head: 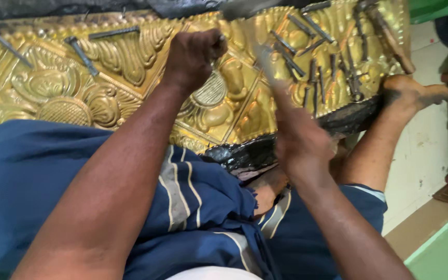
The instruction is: The person uses a hammer and chisel to emboss a decorative pattern into a large gold-colored metal panel. They repeatedly strike the chisel to shape the metal surface while sitting on the floor.
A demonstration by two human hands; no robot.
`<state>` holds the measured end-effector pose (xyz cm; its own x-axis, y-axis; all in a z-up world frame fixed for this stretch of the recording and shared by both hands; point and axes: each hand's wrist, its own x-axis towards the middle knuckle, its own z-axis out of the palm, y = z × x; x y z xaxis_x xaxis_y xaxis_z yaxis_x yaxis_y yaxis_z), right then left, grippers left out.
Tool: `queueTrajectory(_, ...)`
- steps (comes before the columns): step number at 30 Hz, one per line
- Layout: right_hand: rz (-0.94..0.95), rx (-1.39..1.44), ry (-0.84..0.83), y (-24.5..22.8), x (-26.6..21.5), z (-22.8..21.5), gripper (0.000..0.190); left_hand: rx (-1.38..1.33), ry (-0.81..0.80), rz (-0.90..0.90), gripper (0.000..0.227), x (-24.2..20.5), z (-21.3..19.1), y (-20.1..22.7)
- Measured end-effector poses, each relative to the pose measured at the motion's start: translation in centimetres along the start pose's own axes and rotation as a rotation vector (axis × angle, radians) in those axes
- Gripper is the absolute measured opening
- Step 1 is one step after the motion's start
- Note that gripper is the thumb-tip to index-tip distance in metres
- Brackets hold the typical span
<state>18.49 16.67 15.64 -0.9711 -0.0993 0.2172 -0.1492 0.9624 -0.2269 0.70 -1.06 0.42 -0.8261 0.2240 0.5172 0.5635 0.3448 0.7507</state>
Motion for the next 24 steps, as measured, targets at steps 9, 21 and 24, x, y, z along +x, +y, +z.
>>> queueTrajectory(9, 0.064, -0.192, -0.043, 0.3, -0.3, 0.7, 0.054, -0.057, 0.012, 0.121, 0.014, -0.7, 0.3, -0.8)
queueTrajectory(21, -0.026, 0.001, 0.136, 1.3, -1.3, 0.8, 0.056, -0.055, -0.029, 0.141, 0.019, -1.7, 0.6, -1.7)
queueTrajectory(24, -0.159, 0.069, 0.357, 1.3, -2.7, 1.2, 0.057, -0.060, -0.071, 0.018, 0.024, -1.9, 1.2, -2.6)
